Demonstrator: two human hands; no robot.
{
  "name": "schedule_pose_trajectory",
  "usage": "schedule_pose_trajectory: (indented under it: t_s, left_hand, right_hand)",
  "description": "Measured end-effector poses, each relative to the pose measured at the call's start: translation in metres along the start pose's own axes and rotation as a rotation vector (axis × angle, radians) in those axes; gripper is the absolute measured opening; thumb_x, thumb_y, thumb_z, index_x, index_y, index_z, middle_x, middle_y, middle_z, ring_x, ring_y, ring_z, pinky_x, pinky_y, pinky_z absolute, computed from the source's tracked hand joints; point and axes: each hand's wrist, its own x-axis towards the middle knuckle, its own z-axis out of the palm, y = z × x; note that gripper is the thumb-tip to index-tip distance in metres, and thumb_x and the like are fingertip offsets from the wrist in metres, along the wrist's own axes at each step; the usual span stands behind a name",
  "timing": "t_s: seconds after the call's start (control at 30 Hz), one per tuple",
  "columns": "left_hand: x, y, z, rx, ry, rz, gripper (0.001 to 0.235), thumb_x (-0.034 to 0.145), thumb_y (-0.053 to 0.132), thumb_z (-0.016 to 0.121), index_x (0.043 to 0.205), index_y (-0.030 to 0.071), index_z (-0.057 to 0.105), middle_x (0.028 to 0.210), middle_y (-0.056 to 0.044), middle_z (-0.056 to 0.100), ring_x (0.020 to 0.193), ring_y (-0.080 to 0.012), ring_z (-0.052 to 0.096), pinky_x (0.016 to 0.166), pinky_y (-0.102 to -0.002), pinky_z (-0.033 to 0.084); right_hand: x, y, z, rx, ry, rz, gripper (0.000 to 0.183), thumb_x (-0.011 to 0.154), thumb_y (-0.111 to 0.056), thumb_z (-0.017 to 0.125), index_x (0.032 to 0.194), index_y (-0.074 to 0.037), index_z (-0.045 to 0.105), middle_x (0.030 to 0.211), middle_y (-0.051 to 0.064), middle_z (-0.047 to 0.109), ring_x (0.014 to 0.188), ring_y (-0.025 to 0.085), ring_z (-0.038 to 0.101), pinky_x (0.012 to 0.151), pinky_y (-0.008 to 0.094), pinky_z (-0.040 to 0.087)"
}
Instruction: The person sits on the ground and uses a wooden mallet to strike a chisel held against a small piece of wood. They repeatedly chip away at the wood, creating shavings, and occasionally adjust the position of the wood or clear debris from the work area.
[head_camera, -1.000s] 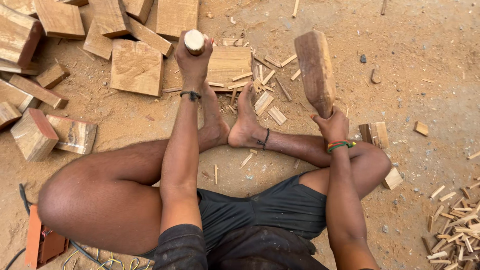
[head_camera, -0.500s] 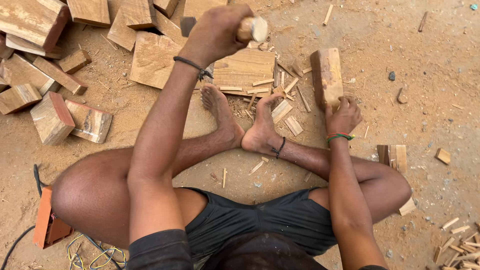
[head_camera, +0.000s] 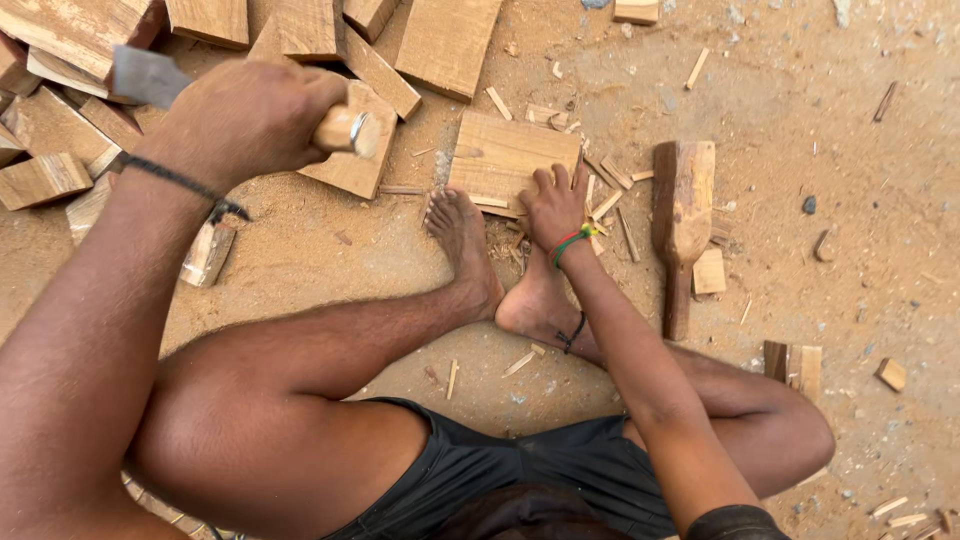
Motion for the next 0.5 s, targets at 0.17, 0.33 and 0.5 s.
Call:
schedule_pose_trajectory:
  t_s: [0.17, 0.33, 0.5]
  left_hand:
    - [-0.022, -0.004, 0.054, -0.070, -0.207, -0.108, 0.043, 0.081, 0.038, 0.084, 0.105, 0.009, 0.064, 0.080, -0.010, 0.072, 0.083, -0.0255, 0.071, 0.071, -0.041, 0.063]
    - [-0.005, 0.004, 0.074, -0.324, -0.169, -0.062, 0.038, 0.086, 0.040, 0.081, 0.105, 0.011, 0.065, 0.080, -0.012, 0.072, 0.081, -0.0280, 0.072, 0.072, -0.046, 0.061]
    - [0.003, 0.003, 0.090, -0.187, -0.228, -0.013, 0.040, 0.087, 0.043, 0.080, 0.105, 0.011, 0.064, 0.080, -0.012, 0.073, 0.080, -0.0268, 0.074, 0.071, -0.045, 0.063]
  right_hand:
    - [-0.014, -0.003, 0.034, 0.057, 0.049, 0.006, 0.012, 0.078, -0.030, 0.083, 0.087, -0.024, 0.078, 0.130, -0.002, 0.063, 0.135, 0.031, 0.045, 0.115, 0.068, 0.026]
    - [0.012, 0.005, -0.003, 0.256, -0.010, 0.049, 0.016, 0.081, -0.030, 0.082, 0.090, -0.017, 0.078, 0.113, 0.004, 0.069, 0.114, 0.031, 0.058, 0.103, 0.057, 0.038]
    - [0.063, 0.058, -0.060, 1.279, 0.535, 0.353, 0.027, 0.100, -0.030, 0.073, 0.119, -0.012, 0.066, 0.095, 0.000, 0.072, 0.083, 0.010, 0.070, 0.077, 0.027, 0.058]
